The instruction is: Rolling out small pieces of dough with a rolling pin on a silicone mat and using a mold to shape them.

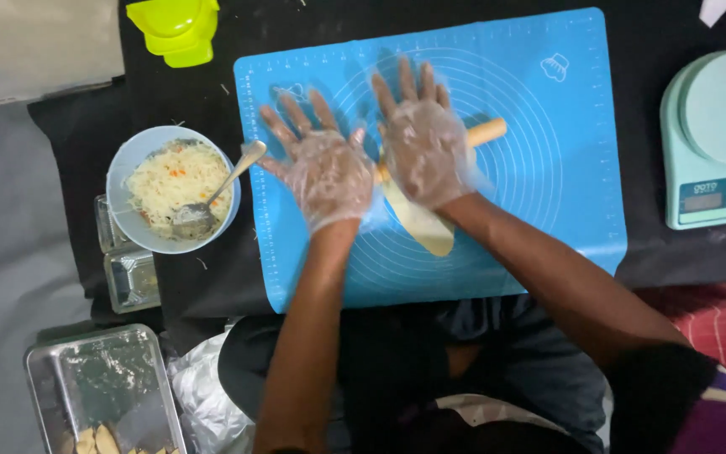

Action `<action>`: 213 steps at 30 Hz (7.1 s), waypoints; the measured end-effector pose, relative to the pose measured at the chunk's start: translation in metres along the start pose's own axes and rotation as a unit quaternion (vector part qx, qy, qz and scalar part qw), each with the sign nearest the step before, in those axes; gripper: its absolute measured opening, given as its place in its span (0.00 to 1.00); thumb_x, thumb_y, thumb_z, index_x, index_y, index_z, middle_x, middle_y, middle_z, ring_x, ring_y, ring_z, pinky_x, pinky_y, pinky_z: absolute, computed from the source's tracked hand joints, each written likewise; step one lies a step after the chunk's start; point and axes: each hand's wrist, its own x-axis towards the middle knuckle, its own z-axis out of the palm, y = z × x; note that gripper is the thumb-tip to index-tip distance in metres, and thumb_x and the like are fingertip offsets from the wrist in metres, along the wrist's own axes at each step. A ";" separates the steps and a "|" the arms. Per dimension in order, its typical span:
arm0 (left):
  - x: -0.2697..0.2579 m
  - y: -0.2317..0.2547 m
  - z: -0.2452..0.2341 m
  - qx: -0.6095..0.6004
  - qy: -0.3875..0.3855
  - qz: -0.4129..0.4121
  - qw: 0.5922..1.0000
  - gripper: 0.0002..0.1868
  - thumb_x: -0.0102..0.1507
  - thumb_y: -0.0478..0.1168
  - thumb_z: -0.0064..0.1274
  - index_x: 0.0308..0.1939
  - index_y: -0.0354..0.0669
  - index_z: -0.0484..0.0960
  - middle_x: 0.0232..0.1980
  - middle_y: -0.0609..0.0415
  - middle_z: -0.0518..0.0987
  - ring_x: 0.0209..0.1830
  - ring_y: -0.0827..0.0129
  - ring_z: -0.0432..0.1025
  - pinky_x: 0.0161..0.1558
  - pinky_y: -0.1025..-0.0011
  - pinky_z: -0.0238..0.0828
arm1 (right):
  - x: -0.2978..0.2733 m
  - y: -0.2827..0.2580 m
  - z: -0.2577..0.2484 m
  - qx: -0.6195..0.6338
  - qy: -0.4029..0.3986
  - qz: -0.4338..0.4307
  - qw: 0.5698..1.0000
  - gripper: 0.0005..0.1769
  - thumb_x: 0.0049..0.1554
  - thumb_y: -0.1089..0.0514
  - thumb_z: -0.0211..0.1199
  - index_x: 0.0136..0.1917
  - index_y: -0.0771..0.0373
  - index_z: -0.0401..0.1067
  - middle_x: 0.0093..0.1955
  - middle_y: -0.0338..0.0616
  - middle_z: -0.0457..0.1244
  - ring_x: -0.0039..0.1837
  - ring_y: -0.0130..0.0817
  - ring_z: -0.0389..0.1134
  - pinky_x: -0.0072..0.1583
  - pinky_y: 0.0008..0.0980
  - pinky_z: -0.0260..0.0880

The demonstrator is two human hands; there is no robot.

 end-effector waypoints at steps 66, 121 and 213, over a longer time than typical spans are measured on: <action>0.086 -0.006 -0.004 0.007 0.033 -0.039 0.999 0.44 0.73 0.66 0.34 0.83 0.48 0.37 0.85 0.47 0.33 0.82 0.47 0.22 0.72 0.23 0.24 | 0.060 0.016 -0.041 -0.061 0.122 -0.031 0.990 0.44 0.66 0.47 0.60 0.87 0.53 0.41 0.85 0.66 0.41 0.84 0.60 0.34 0.77 0.69 0.27; -0.045 -0.026 -0.019 0.038 -0.082 0.154 0.984 0.35 0.75 0.54 0.23 0.83 0.46 0.41 0.86 0.51 0.39 0.85 0.50 0.26 0.72 0.26 0.12 | -0.094 -0.035 -0.065 -0.071 -0.099 -0.011 0.992 0.52 0.62 0.33 0.55 0.85 0.64 0.40 0.87 0.52 0.41 0.85 0.48 0.43 0.79 0.56 0.43; -0.124 -0.096 0.115 0.202 0.108 0.326 0.917 0.53 0.55 0.46 0.55 0.82 0.46 0.49 0.83 0.47 0.53 0.83 0.45 0.43 0.80 0.49 0.38 | -0.251 0.020 0.026 -0.029 0.248 -0.161 0.955 0.20 0.58 0.59 0.61 0.62 0.43 0.77 0.59 0.36 0.69 0.55 0.40 0.70 0.49 0.35 0.71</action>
